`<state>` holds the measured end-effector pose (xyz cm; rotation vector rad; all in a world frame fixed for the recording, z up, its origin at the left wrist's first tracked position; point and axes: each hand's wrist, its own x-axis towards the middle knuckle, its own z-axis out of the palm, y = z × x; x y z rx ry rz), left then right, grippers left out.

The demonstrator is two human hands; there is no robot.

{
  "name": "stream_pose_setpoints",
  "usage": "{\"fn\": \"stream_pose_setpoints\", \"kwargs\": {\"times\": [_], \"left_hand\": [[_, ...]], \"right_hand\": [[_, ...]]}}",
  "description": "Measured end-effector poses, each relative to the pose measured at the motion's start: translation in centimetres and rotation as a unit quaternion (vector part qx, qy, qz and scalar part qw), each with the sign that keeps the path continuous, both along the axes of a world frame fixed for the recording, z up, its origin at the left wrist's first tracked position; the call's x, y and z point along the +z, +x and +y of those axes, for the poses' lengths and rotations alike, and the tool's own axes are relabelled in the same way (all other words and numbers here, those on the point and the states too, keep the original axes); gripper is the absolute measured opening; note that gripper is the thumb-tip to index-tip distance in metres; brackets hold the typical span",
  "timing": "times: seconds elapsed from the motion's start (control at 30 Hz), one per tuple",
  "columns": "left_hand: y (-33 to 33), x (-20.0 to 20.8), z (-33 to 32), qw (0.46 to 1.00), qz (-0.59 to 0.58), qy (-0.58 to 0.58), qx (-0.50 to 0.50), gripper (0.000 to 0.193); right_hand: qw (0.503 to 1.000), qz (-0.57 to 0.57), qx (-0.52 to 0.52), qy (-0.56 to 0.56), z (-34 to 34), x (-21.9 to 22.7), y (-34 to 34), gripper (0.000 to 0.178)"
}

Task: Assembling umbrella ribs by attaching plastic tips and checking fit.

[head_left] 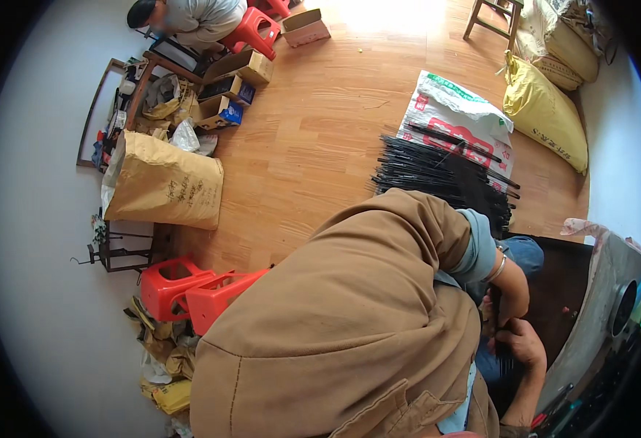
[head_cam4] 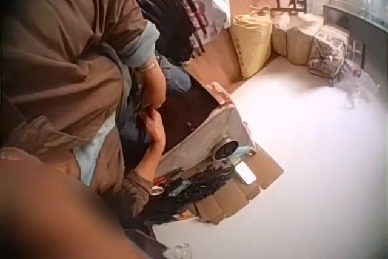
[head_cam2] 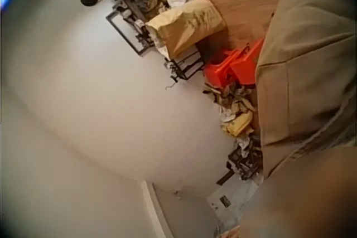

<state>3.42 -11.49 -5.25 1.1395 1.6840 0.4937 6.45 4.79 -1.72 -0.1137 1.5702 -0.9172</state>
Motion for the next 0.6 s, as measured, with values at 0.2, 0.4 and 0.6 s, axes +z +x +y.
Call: {"fn": "stream_pose_setpoints", "kwargs": {"times": [0.2, 0.4, 0.6], "left_hand": [[1.3, -3.3, 1.7, 0.988, -0.155, -0.001, -0.002, 0.037], [-0.9, -4.4, 3.4, 0.990, -0.142, 0.012, 0.012, 0.036], [-8.1, 3.0, 6.0, 0.978, -0.028, 0.202, 0.043, 0.038]], "right_hand": [[0.992, -0.029, 0.102, 0.067, -0.7, 1.4, 1.2, 0.020], [0.926, 0.367, 0.030, 0.082, -1.1, 5.7, 1.4, 0.031], [0.921, 0.270, -0.264, -0.099, 0.0, 10.4, 4.0, 0.022]]}}
